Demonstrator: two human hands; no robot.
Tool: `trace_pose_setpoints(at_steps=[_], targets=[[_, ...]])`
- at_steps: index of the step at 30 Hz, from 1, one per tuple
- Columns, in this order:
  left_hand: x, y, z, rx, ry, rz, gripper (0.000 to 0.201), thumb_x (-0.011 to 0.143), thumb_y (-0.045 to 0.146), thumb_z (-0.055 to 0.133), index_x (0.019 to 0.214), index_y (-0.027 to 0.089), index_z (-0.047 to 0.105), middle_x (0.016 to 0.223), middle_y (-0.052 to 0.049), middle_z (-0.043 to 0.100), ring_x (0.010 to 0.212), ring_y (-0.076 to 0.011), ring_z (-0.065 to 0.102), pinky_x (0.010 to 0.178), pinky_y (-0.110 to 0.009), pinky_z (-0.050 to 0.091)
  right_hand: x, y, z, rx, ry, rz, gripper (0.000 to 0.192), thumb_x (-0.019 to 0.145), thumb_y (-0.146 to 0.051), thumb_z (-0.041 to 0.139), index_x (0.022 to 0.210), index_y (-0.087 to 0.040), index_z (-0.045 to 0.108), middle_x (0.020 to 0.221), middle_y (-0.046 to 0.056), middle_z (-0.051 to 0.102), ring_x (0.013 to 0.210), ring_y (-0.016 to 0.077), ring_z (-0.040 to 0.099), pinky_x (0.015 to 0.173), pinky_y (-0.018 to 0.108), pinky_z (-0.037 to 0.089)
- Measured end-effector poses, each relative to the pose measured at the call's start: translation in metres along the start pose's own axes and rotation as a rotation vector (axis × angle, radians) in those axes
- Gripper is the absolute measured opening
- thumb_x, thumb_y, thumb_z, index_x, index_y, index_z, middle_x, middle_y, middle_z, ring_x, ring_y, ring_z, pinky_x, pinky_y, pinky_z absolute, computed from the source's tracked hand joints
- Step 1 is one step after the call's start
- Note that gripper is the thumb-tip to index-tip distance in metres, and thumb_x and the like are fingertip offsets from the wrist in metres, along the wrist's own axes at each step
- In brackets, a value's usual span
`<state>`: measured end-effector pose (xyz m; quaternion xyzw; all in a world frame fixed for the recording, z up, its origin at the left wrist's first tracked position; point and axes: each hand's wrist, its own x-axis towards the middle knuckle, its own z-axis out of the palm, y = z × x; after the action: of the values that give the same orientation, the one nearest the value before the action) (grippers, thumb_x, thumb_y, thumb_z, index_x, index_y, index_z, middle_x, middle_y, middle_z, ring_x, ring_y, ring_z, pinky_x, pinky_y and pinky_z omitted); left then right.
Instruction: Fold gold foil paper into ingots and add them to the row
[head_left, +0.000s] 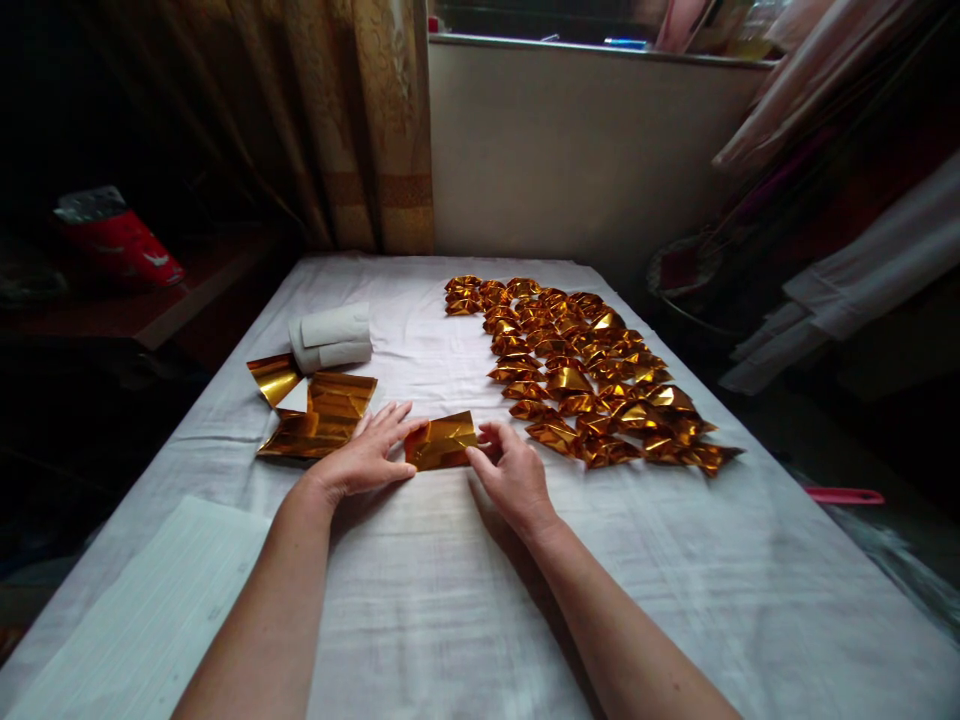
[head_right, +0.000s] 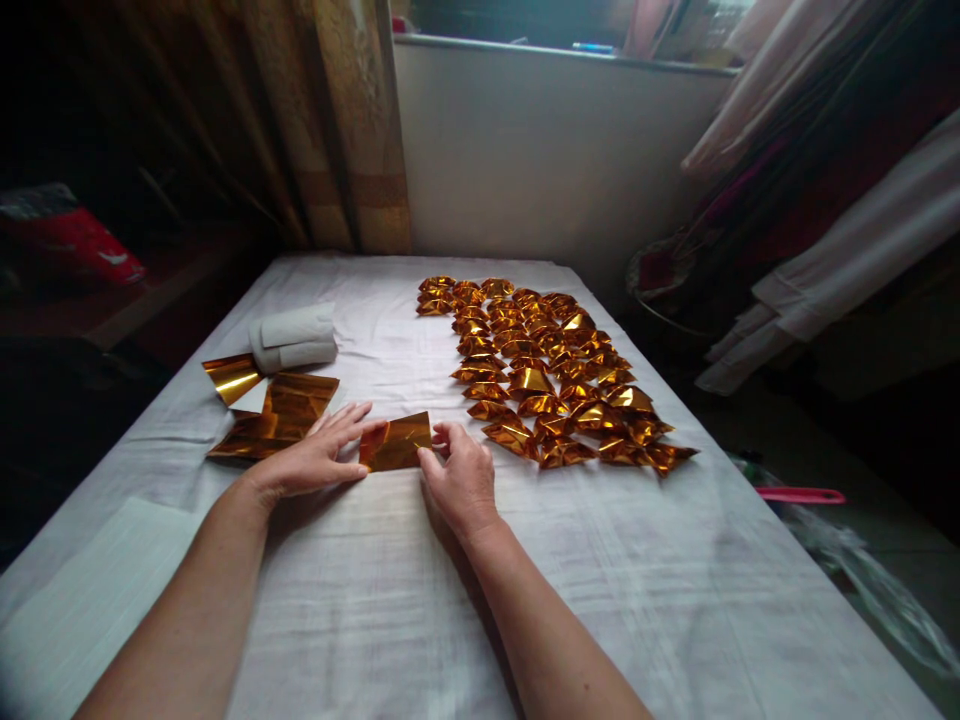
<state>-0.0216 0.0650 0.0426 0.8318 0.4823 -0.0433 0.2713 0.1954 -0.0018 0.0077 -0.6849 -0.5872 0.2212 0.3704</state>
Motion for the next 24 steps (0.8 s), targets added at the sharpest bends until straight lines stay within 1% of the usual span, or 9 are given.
trace_pose_setpoints(at_steps=[3, 5, 9, 12, 15, 18, 20, 22, 24], targets=[[0.000, 0.000, 0.000, 0.002, -0.001, 0.000, 0.073, 0.077, 0.031, 0.060, 0.147, 0.028, 0.040, 0.163, -0.008, 0.014, 0.150, -0.0307, 0.005, 0.120, -0.053, 0.010, -0.002, -0.002, -0.004, -0.125, -0.006, -0.020, 0.022, 0.079, -0.025, 0.066, 0.100, -0.022, 0.062, 0.090, 0.003, 0.073, 0.080, 0.0200, 0.067, 0.072, 0.031, 0.045], [0.000, 0.000, 0.000, 0.004, -0.007, -0.004, 0.073, 0.077, 0.031, 0.060, 0.148, 0.028, 0.039, 0.163, -0.008, 0.013, 0.150, -0.0305, 0.004, 0.120, -0.052, 0.009, -0.003, -0.004, -0.007, -0.183, -0.017, -0.019, 0.022, 0.079, -0.025, 0.066, 0.101, -0.023, 0.063, 0.086, 0.002, 0.074, 0.077, 0.0199, 0.067, 0.067, 0.029, 0.043], [0.000, 0.000, 0.000, 0.008, 0.000, 0.007, 0.074, 0.077, 0.033, 0.060, 0.148, 0.029, 0.038, 0.163, -0.007, 0.012, 0.150, -0.0308, 0.004, 0.120, -0.053, 0.009, -0.003, -0.003, -0.009, -0.142, -0.047, 0.023, 0.027, 0.078, -0.026, 0.066, 0.105, -0.025, 0.063, 0.080, -0.002, 0.074, 0.068, 0.0169, 0.066, 0.060, 0.027, 0.040], [0.001, 0.000, 0.001, 0.013, -0.003, 0.000, 0.074, 0.078, 0.035, 0.060, 0.148, 0.027, 0.039, 0.162, -0.008, 0.013, 0.150, -0.0314, 0.005, 0.120, -0.053, 0.009, -0.002, -0.002, -0.007, -0.037, -0.076, 0.062, 0.030, 0.076, -0.026, 0.065, 0.106, -0.024, 0.062, 0.080, -0.002, 0.073, 0.067, 0.0158, 0.065, 0.062, 0.027, 0.044], [0.001, 0.000, 0.002, 0.010, 0.019, 0.006, 0.073, 0.077, 0.037, 0.061, 0.147, 0.027, 0.042, 0.162, -0.009, 0.015, 0.150, -0.0322, 0.007, 0.119, -0.054, 0.010, -0.001, -0.002, -0.003, 0.120, -0.089, 0.079, 0.029, 0.075, -0.025, 0.063, 0.103, -0.022, 0.062, 0.077, -0.002, 0.071, 0.068, 0.0159, 0.066, 0.066, 0.028, 0.047], [0.002, -0.001, 0.003, 0.011, 0.051, 0.020, 0.071, 0.077, 0.038, 0.062, 0.145, 0.029, 0.045, 0.162, -0.009, 0.019, 0.150, -0.0326, 0.011, 0.119, -0.054, 0.012, -0.001, -0.001, 0.004, 0.313, -0.055, 0.063, 0.027, 0.074, -0.027, 0.062, 0.100, -0.022, 0.061, 0.075, -0.002, 0.070, 0.068, 0.0161, 0.066, 0.067, 0.029, 0.050], [0.003, 0.000, 0.005, 0.022, 0.054, 0.013, 0.071, 0.076, 0.039, 0.063, 0.144, 0.030, 0.046, 0.161, -0.008, 0.021, 0.150, -0.0325, 0.012, 0.119, -0.053, 0.013, 0.000, 0.000, 0.009, 0.431, -0.035, 0.066, 0.029, 0.074, -0.030, 0.061, 0.101, -0.021, 0.060, 0.074, -0.002, 0.069, 0.064, 0.0157, 0.066, 0.063, 0.028, 0.052], [0.004, 0.001, 0.006, 0.029, 0.054, -0.011, 0.070, 0.076, 0.040, 0.064, 0.143, 0.029, 0.047, 0.161, -0.009, 0.024, 0.149, -0.0327, 0.014, 0.119, -0.052, 0.014, 0.002, 0.002, 0.013, 0.494, -0.011, 0.073, 0.030, 0.075, -0.032, 0.060, 0.103, -0.021, 0.058, 0.073, -0.002, 0.068, 0.062, 0.0154, 0.065, 0.060, 0.027, 0.052], [0.004, 0.006, 0.005, 0.023, 0.098, -0.039, 0.069, 0.076, 0.042, 0.065, 0.142, 0.027, 0.049, 0.159, -0.011, 0.029, 0.148, -0.0332, 0.020, 0.119, -0.053, 0.017, 0.003, 0.003, 0.014, 0.508, 0.031, 0.055, 0.031, 0.076, -0.031, 0.060, 0.106, -0.021, 0.056, 0.075, -0.001, 0.068, 0.065, 0.0154, 0.065, 0.062, 0.028, 0.053]])
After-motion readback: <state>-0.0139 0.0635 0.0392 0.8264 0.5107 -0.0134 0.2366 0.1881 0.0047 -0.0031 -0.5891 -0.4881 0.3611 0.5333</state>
